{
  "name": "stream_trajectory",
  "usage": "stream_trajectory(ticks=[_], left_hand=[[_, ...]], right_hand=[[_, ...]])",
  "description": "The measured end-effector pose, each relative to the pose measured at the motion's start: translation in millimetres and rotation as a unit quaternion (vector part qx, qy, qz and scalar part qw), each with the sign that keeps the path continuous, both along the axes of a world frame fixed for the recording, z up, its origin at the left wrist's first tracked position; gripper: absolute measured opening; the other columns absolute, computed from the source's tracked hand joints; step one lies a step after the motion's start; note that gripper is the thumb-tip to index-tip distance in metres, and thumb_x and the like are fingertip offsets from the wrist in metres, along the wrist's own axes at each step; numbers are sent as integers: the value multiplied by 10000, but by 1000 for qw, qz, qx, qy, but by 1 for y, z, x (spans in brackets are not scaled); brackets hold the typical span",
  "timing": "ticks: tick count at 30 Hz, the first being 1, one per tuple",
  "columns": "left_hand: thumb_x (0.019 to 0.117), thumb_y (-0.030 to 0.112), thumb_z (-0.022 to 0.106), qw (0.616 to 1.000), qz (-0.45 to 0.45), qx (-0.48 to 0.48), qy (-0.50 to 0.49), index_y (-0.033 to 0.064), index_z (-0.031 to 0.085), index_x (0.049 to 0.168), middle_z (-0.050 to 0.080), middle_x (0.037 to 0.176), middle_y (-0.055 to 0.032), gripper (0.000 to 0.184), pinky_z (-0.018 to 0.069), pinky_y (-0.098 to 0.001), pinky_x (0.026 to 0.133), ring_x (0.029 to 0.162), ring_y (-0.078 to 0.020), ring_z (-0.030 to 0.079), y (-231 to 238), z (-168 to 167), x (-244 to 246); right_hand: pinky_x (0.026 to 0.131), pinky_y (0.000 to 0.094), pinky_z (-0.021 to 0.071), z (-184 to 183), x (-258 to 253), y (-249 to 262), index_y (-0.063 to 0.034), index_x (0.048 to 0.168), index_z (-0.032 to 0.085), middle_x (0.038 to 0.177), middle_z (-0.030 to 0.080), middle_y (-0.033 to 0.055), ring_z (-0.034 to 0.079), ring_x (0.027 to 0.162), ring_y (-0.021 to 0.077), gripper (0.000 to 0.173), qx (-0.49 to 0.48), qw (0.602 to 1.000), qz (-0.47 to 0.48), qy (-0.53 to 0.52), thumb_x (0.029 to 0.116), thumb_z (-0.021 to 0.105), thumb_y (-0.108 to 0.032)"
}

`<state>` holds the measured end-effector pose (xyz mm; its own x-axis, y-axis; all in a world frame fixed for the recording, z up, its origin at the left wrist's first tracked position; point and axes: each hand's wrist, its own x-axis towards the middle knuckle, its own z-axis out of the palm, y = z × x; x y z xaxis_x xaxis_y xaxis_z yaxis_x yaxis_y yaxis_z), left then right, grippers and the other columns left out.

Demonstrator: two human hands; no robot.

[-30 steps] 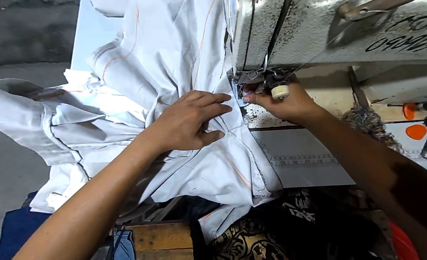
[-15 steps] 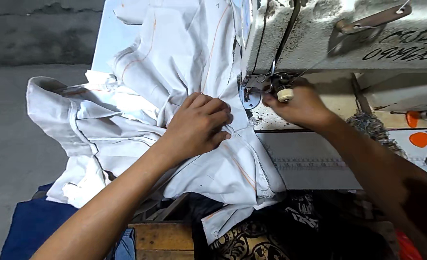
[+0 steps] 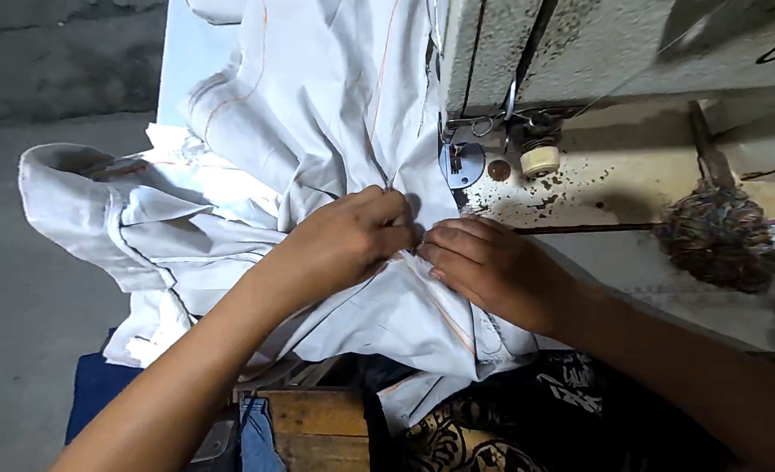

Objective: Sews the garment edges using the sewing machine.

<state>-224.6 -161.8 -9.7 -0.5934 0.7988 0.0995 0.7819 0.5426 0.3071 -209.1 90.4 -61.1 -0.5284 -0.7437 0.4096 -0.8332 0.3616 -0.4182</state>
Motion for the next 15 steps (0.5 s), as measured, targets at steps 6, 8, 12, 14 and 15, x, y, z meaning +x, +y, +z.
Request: stream_trajectory(ticks=[6, 8, 12, 14, 15], left_hand=[[1046, 96, 512, 977, -44, 14, 210, 91, 624, 950, 737, 1120, -87, 147, 487, -356, 725, 813, -212, 655, -19, -19, 24], [1032, 108, 530, 986, -29, 23, 164, 98, 636, 910, 744, 1063, -71, 162, 481, -358, 739, 825, -216, 649, -20, -18, 21], [990, 193, 513, 1000, -15, -7, 8, 130, 710, 892, 738, 968, -17, 229, 490, -374, 780, 938, -207, 655, -12, 0, 0], [971, 213, 517, 997, -36, -47, -47, 143, 714, 934, 705, 910, -5, 212, 509, -392, 772, 928, -212, 650, -2, 11, -17], [947, 214, 557, 994, -48, -62, -75, 149, 716, 935, 692, 882, -1, 172, 524, -399, 763, 905, -213, 655, 4, 14, -27]], right_hand=[[1173, 483, 387, -7, 12, 9, -90, 1221, 715, 1373, 660, 63, 546, 1371, 226, 393, 33, 999, -20, -5, 1093, 444, -345], [1170, 484, 392, -8, 13, 10, -101, 1194, 727, 1361, 669, 55, 555, 1363, 220, 362, 19, 999, -23, -12, 1084, 467, -327], [1168, 504, 399, -5, 10, 10, -124, 1035, 768, 1308, 696, 46, 571, 1346, 214, 339, -38, 995, -24, -90, 1062, 513, -345], [1172, 502, 386, -1, 10, 8, -109, 938, 762, 1288, 701, 50, 578, 1329, 193, 373, -62, 988, -36, -134, 1044, 543, -391], [1171, 497, 382, 0, 11, 6, -101, 881, 740, 1278, 698, 55, 581, 1317, 184, 356, -68, 986, -43, -146, 1033, 564, -372]])
